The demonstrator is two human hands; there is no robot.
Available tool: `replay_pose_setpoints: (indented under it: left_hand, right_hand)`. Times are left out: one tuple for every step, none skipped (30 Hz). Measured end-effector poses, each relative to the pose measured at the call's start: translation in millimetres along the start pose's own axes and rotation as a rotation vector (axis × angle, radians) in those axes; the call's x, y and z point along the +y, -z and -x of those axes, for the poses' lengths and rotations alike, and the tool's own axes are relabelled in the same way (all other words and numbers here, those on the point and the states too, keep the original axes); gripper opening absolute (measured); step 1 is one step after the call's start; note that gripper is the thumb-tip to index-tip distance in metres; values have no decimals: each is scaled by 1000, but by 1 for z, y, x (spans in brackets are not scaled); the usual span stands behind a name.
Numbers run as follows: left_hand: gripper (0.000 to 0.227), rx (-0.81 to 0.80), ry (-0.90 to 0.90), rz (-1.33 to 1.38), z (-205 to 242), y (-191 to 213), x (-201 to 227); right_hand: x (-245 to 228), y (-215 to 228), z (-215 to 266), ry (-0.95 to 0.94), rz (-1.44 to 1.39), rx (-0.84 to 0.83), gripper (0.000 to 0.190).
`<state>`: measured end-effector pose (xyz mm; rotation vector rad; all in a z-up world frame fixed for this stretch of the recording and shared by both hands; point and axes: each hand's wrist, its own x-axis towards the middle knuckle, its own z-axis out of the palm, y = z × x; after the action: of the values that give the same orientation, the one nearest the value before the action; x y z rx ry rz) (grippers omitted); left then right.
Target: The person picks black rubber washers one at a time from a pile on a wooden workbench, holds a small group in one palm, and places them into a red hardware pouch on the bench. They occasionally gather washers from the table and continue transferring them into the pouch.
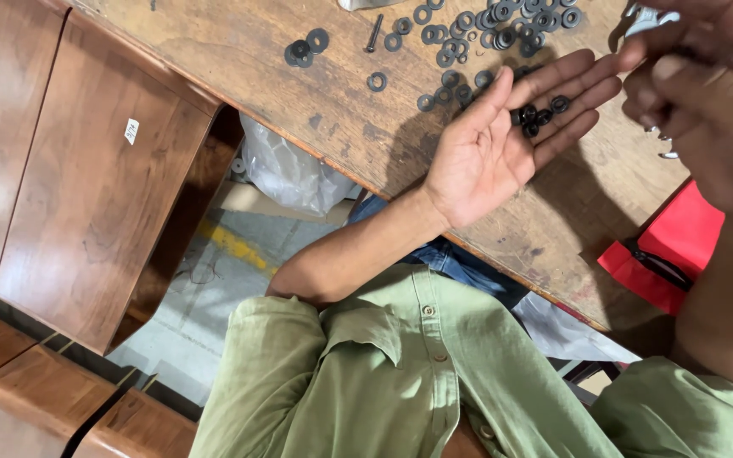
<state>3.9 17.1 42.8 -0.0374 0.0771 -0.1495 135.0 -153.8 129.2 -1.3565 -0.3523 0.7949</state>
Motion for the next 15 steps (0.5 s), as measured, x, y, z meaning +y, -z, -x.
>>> replay_pose_setpoints:
  left_hand:
    - [63,-6,4,-5,1,5,-1]
    - [62,-10,8,-10,2,10,-2]
    - [62,-9,8,-9,1,18,-5]
    - [57,-75,0,36,1,26,-7]
    - [53,-141,-12,80,1,33,-10]
    - [53,-140,-11,79,1,33,-11]
    - [53,-129,-39,42,1,34,-12]
    - [53,-118,-68,5,1,34,-12]
    - [53,-119,-69,4,1,32,-12]
    - [52,-80,-60,21,1,30,-10]
    - [52,-42,-51,38,2,28,-9]
    - [52,-41,-52,39,2,27,-9]
    - [53,-52,-39,29,2,27,-9]
    - [53,-64,-24,18,2,26,-8]
    - [53,-64,-23,19,2,27,-9]
  right_hand:
    - [-8,-9,0,-18,106,-22,26]
    - [-16,-17,0,-37,210,-45,34]
    - [-18,-23,0,-38,210,-45,34]
    - [-20,-30,0,-80,225,-35,33]
    - [-23,-36,0,-122,241,-26,33]
    - [-22,-37,0,-121,240,-25,33]
    - [-22,-38,-1,-132,361,-70,31]
    - [-21,-39,-1,-143,483,-117,29]
    - [-20,-40,-4,-142,484,-118,29]
    - [-19,-42,-7,-120,550,-161,30]
    - [-18,-43,-9,-98,616,-203,30]
    - [-15,-42,-9,-99,616,-204,30]
    - [-12,-41,-9,-71,646,-215,33]
    - [-8,-39,-9,-42,676,-225,35]
    - [-8,-38,-8,-43,677,-223,35]
